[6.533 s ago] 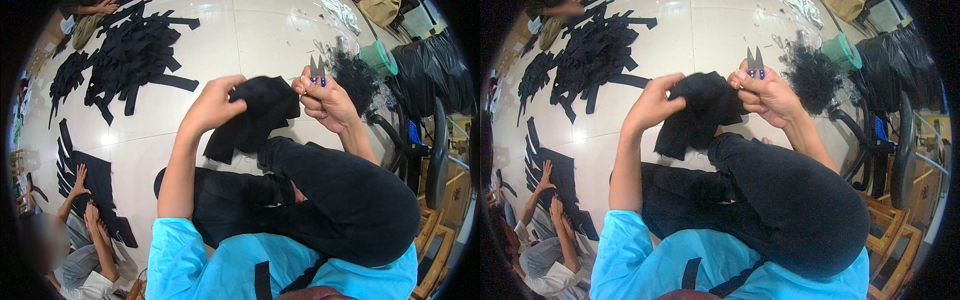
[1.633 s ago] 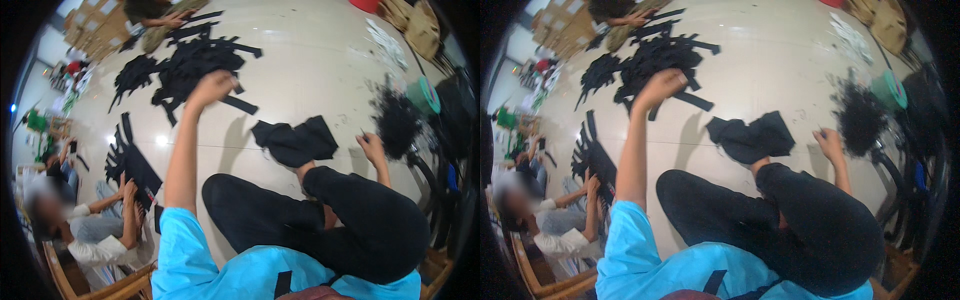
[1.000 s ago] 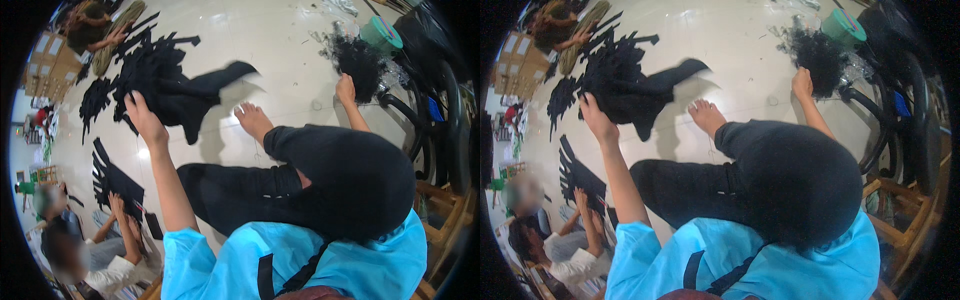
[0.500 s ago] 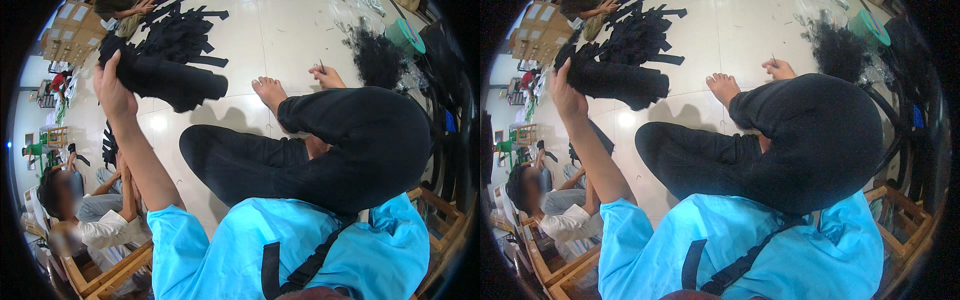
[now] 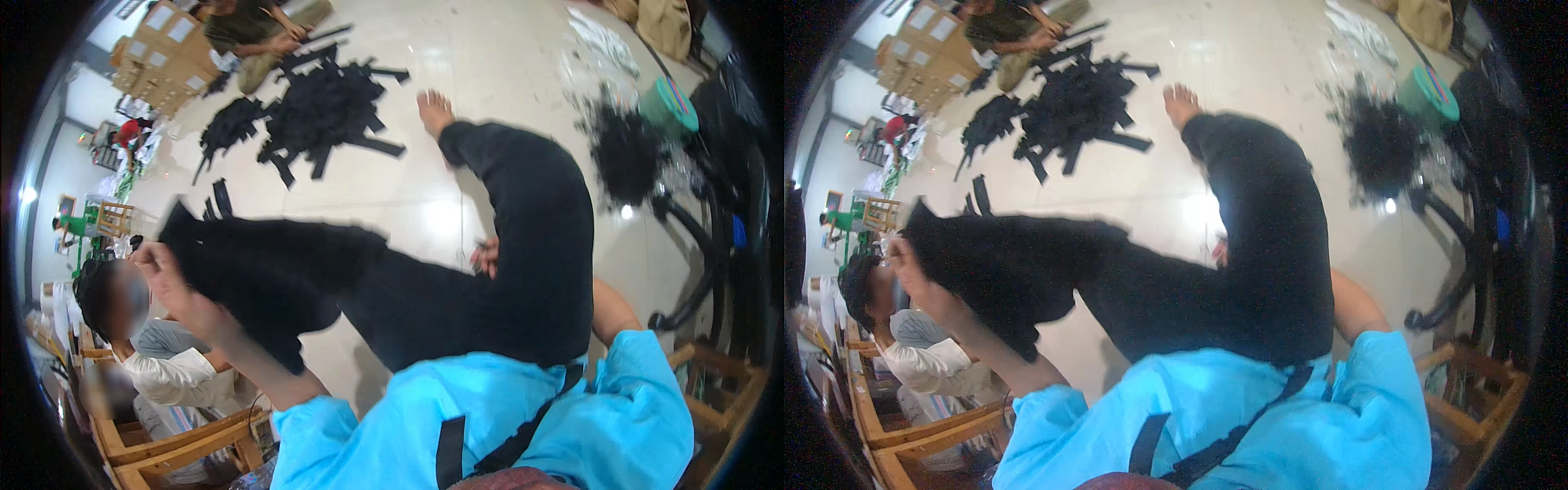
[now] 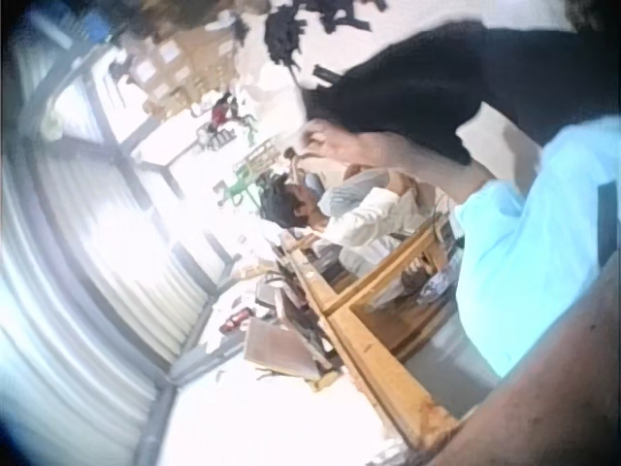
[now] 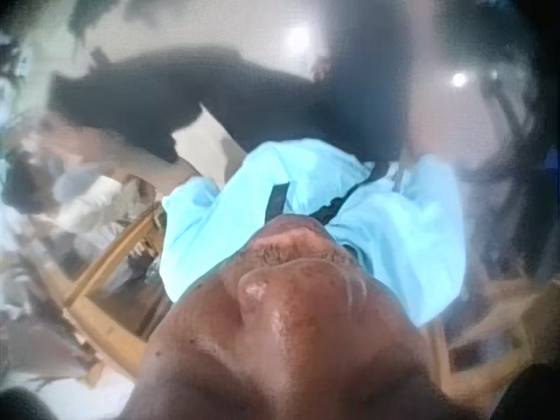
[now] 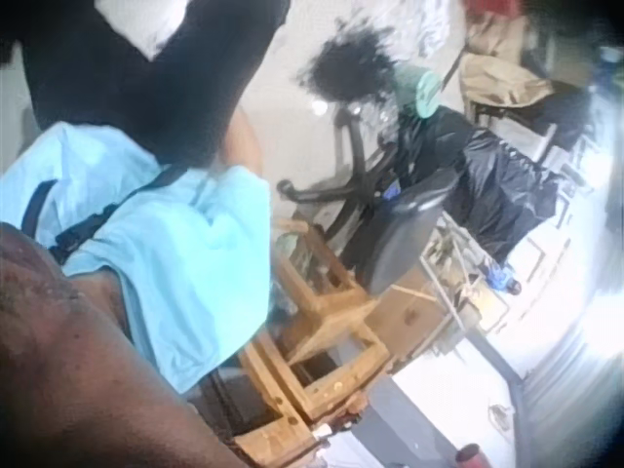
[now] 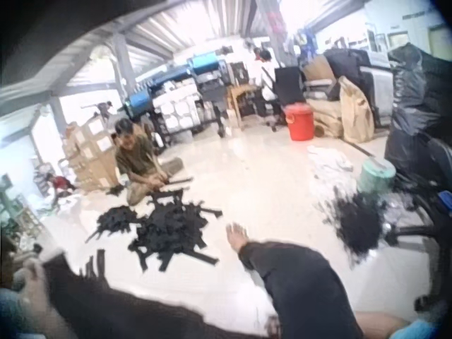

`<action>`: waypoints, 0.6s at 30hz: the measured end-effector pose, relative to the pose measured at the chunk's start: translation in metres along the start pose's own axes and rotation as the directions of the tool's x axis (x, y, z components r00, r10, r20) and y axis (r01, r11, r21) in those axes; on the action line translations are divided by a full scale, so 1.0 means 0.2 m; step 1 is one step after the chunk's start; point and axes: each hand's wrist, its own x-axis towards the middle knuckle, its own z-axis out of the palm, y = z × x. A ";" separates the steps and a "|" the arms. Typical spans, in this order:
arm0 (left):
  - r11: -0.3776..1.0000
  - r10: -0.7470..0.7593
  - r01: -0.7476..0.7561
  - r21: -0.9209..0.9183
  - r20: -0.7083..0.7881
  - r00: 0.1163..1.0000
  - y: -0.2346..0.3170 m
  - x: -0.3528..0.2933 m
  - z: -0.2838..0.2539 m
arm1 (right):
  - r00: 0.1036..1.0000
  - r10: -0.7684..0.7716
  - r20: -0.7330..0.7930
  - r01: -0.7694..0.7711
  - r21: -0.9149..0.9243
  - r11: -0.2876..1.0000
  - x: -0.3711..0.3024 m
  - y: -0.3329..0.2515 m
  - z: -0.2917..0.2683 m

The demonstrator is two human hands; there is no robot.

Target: The person sits on the floor and uses scissors to trim the edges of a black fabric piece. They repeatedly cut small sections, inspect the edges, and discard the trimmings onto the floor. The task involves careful hand-eye coordination to shape the fabric.

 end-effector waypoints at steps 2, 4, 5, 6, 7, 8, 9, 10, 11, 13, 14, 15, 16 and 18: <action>0.974 -0.098 0.103 -0.203 0.036 0.995 0.05 -0.06 0.15 | 0.999 0.030 0.045 -0.030 0.001 1.000 0.06 0.02 -0.01; 0.914 -0.064 0.168 -0.371 0.276 0.959 0.05 -0.04 0.20 | 0.992 0.080 0.100 -0.083 0.031 0.996 -0.04 0.22 0.00; 0.946 -0.040 0.115 -0.303 0.245 0.969 0.07 -0.02 0.14 | 0.985 0.084 0.153 -0.099 0.095 0.991 -0.17 0.23 0.06; 0.969 -0.041 0.094 -0.229 0.228 0.973 0.07 -0.01 0.07 | 0.971 0.085 0.225 -0.124 0.164 0.979 -0.38 0.28 0.13; 0.982 -0.054 0.092 -0.164 0.222 0.974 0.06 -0.03 0.04 | 0.941 0.130 0.312 -0.205 0.223 0.953 -0.63 0.42 0.16; 0.942 -0.064 0.153 -0.299 0.286 0.956 0.10 -0.04 0.06 | 0.891 0.227 0.393 -0.338 0.240 0.910 -0.95 0.69 0.11; 0.977 0.009 0.039 -0.209 0.225 0.974 0.11 -0.06 0.06 | 0.822 0.342 0.456 -0.486 0.249 0.838 -1.28 1.01 -0.01; 0.986 0.082 -0.057 -0.156 0.163 0.983 0.10 -0.08 0.12 | 0.736 0.531 0.419 -0.657 0.254 0.710 -1.63 1.47 -0.31; 0.984 0.057 -0.042 -0.171 0.086 0.995 0.06 -0.11 -0.05 | 0.705 0.641 0.304 -0.708 0.356 0.610 -1.74 1.82 -0.68; 0.993 0.056 -0.038 -0.115 0.160 0.986 0.06 -0.05 0.01 | 0.628 0.766 -0.137 -0.732 0.229 0.641 -2.06 1.93 -1.06; 0.993 0.024 0.004 -0.119 0.234 0.972 0.11 -0.02 -0.13 | 0.445 0.865 0.230 -0.684 0.711 0.163 -1.90 1.82 -1.12; 0.986 -0.020 0.065 -0.153 0.279 0.960 0.14 -0.03 -0.25 | 0.552 0.792 0.260 -0.606 0.778 0.167 -1.79 1.70 -1.15; 0.969 -0.054 0.130 -0.210 0.336 0.940 0.19 -0.02 -0.31 | 0.618 0.751 0.232 -0.617 0.735 0.281 -1.72 1.51 -1.31; 0.872 -0.092 0.271 -0.409 0.406 0.909 0.24 0.01 -0.28 | 0.696 0.682 0.226 -0.568 0.755 0.329 -1.73 1.42 -1.62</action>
